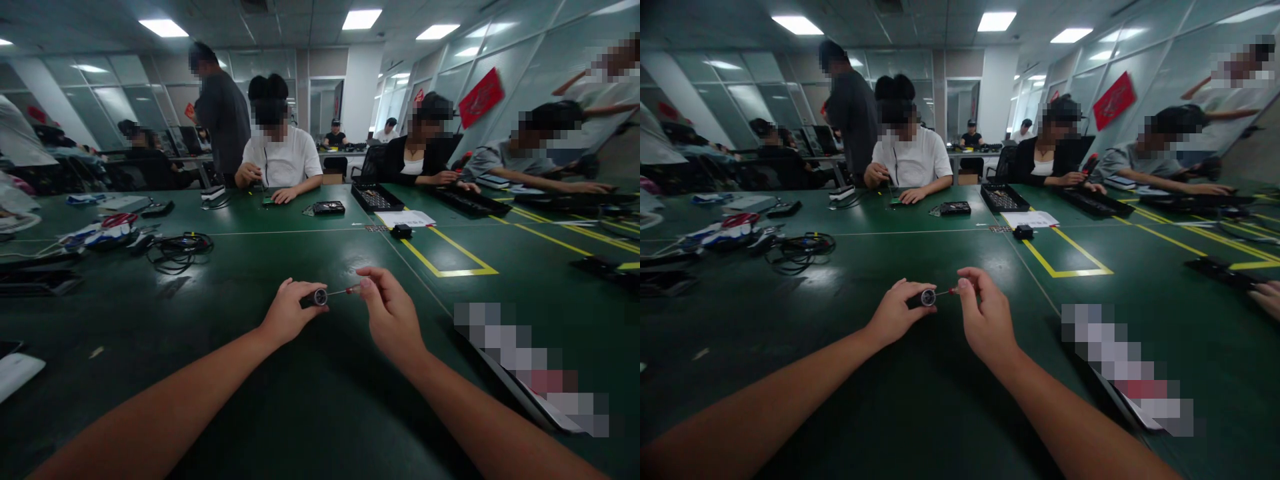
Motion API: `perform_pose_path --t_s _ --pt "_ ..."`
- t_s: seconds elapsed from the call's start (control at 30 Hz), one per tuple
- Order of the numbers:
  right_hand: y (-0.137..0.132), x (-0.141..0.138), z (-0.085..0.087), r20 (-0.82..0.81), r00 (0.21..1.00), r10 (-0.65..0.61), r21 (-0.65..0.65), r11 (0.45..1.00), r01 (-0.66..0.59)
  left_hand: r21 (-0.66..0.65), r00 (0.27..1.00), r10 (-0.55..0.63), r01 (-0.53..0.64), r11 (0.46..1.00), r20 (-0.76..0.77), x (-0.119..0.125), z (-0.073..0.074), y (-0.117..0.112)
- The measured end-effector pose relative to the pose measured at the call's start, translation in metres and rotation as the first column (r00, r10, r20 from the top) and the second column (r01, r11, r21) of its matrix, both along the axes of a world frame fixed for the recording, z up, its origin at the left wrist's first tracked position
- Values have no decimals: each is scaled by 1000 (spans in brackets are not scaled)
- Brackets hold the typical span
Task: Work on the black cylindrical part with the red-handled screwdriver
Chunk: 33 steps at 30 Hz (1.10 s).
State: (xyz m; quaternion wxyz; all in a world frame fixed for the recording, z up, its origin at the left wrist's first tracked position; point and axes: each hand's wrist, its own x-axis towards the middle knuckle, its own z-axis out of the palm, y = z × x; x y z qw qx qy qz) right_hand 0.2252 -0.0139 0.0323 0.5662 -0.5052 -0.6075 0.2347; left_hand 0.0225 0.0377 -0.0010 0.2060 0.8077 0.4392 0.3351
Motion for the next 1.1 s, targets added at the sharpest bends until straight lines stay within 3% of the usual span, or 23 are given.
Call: perform_pose_path --t_s 0.27,0.37,0.43,0.5,0.77,1.1 --pt "4 -3 -3 -42 999 8 -11 1000 -9 36 1000 -18 18 999 -16 -2 -3 1" --pt "16 1 -5 -303 953 -13 -121 992 -25 85 998 -39 43 995 -55 -4 0 1" --pt "24 6 -7 -523 850 -54 -268 958 -104 93 998 -25 31 995 -64 -4 2 2" --pt "29 9 -8 -571 814 -102 -271 960 -71 73 998 -2 6 997 -57 -5 2 3" --pt "19 2 -8 -310 948 -66 -101 994 36 80 999 -13 17 997 -51 -5 -2 4" --pt "13 0 -8 -97 993 -66 8 998 68 101 1000 -6 9 995 -27 -4 -4 4"
